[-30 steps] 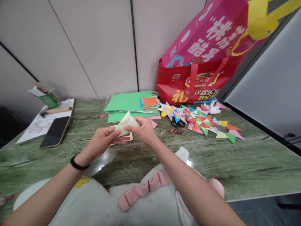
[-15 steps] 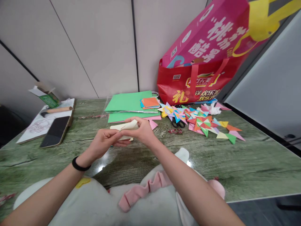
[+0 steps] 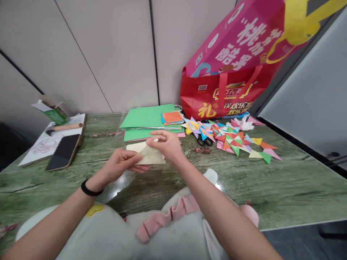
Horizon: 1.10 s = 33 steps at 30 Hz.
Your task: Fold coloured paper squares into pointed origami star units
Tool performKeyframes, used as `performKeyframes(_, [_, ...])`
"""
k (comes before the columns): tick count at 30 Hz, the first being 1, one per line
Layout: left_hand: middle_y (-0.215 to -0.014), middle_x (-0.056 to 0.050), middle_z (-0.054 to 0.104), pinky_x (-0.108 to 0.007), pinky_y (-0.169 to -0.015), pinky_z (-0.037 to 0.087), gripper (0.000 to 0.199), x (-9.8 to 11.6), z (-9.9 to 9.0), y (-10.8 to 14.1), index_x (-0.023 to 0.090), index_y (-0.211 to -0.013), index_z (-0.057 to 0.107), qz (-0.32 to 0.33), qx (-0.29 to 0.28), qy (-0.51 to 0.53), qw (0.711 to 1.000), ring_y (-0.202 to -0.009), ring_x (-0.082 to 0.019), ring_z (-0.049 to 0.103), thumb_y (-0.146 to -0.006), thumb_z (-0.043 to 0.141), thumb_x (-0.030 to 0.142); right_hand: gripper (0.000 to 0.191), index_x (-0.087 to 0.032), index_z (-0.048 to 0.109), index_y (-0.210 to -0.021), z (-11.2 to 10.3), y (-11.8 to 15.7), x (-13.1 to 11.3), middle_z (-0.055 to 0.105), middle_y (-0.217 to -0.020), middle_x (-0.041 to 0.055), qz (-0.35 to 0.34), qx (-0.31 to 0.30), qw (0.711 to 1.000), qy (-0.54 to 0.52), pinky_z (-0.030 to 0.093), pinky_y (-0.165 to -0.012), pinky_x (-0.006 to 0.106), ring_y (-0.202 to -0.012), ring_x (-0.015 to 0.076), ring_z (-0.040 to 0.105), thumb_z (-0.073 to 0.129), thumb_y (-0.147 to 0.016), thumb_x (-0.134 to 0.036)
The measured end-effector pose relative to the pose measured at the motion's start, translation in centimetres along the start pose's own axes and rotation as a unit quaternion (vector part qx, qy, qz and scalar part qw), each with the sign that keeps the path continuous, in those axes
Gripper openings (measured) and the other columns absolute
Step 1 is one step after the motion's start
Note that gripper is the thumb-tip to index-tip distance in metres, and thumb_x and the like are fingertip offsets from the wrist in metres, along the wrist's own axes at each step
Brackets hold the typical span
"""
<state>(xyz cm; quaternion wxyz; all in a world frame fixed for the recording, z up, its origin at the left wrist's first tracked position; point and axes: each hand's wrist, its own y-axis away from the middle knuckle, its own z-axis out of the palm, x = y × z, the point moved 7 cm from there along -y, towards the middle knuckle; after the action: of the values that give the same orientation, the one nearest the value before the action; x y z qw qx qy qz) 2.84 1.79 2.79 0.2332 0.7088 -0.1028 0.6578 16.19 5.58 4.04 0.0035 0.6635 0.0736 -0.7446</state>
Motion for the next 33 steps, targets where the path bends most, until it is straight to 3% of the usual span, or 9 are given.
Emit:
performKeyframes(4, [-0.072,-0.007,0.071,-0.034,-0.068,0.054,0.025,-0.1,-0.1,0.0,0.016,-0.074,0.068,-0.010,0.000,0.008,1.000,-0.073,-0.024,0.068,-0.070,0.063,0.039,0.048,-0.014,0.058,-0.095,-1.6,-0.8,-0.2,0.066,-0.073,0.0045,-0.008,0.028,0.999,-0.035,0.047,-0.053,0.025,-0.058,0.0123,0.058,0.074,-0.054,-0.033])
performKeyframes(8, [-0.074,-0.008,0.071,-0.034,-0.068,0.054,0.026,-0.2,-0.3,0.1,0.016,-0.077,0.068,-0.018,-0.006,0.002,1.000,-0.073,-0.024,0.068,-0.070,0.062,0.040,0.042,-0.019,0.056,-0.103,-0.7,-0.2,-2.2,0.066,-0.094,0.0070,-0.141,-0.011,0.986,0.084,0.048,-0.072,0.033,-0.082,0.0168,0.060,0.069,-0.064,-0.029])
performKeyframes(10, [-0.072,-0.007,0.071,-0.034,-0.068,0.054,0.027,-0.3,-0.2,0.1,0.015,-0.076,0.068,-0.026,-0.012,-0.010,1.000,-0.073,-0.024,0.068,-0.070,0.062,0.041,0.029,-0.021,0.061,-0.096,1.0,0.9,-3.3,0.065,-0.100,0.0057,-0.239,-0.064,0.943,0.221,0.042,-0.083,0.039,-0.097,0.0198,0.055,0.067,-0.068,-0.027])
performKeyframes(12, [-0.068,-0.005,0.071,-0.033,-0.067,0.054,0.028,-0.4,-0.1,0.2,0.015,-0.073,0.067,-0.035,-0.010,-0.028,0.999,-0.074,-0.025,0.067,-0.068,0.063,0.042,0.011,-0.023,0.066,-0.082,2.7,2.0,-3.7,0.066,-0.093,0.0031,-0.307,-0.110,0.879,0.347,0.033,-0.091,0.044,-0.104,0.0220,0.049,0.064,-0.071,-0.025])
performKeyframes(14, [-0.066,-0.004,0.070,-0.032,-0.066,0.055,0.030,-0.5,0.0,0.2,0.014,-0.070,0.066,-0.043,-0.003,-0.046,0.998,-0.074,-0.024,0.067,-0.065,0.064,0.044,0.006,-0.022,0.066,-0.072,3.6,2.6,-3.5,0.066,-0.080,0.0019,-0.321,-0.135,0.838,0.421,0.028,-0.091,0.045,-0.102,0.0227,0.048,0.061,-0.074,-0.025])
performKeyframes(16, [-0.064,-0.003,0.069,-0.031,-0.065,0.055,0.031,-0.5,0.1,0.1,0.014,-0.069,0.065,-0.050,-0.001,-0.056,0.997,-0.073,-0.024,0.068,-0.065,0.063,0.045,0.011,-0.022,0.066,-0.068,3.7,2.6,-3.2,0.065,-0.074,0.0017,-0.310,-0.140,0.824,0.452,0.027,-0.090,0.044,-0.097,0.0216,0.049,0.059,-0.076,-0.024])
performKeyframes(28, [-0.077,-0.013,0.071,-0.032,-0.064,0.055,0.031,0.0,-0.3,0.5,0.008,-0.076,0.067,-0.053,-0.038,-0.028,0.997,-0.073,-0.024,0.068,-0.071,0.063,0.038,0.012,-0.019,0.064,-0.065,-1.3,-0.1,-3.7,0.062,-0.068,0.0022,-0.293,-0.091,0.840,0.447,0.034,-0.082,0.036,-0.085,0.0194,0.052,0.057,-0.074,-0.021])
performKeyframes(30, [-0.078,-0.014,0.071,-0.032,-0.063,0.055,0.029,0.0,-0.5,0.4,0.009,-0.075,0.067,-0.050,-0.038,-0.023,0.998,-0.072,-0.024,0.068,-0.071,0.063,0.037,0.013,-0.018,0.063,-0.064,-2.3,-0.5,-4.0,0.063,-0.070,0.0030,-0.283,-0.055,0.857,0.427,0.036,-0.081,0.036,-0.082,0.0188,0.053,0.057,-0.074,-0.021])
performKeyframes(33, [-0.078,-0.015,0.071,-0.031,-0.062,0.055,0.029,-0.2,-0.9,0.4,0.009,-0.075,0.068,-0.053,-0.032,-0.026,0.998,-0.071,-0.023,0.068,-0.071,0.063,0.037,0.015,-0.017,0.063,-0.069,-3.1,-0.8,-4.0,0.065,-0.075,0.0037,-0.236,-0.007,0.913,0.331,0.040,-0.077,0.033,-0.077,0.0168,0.056,0.054,-0.077,-0.026])
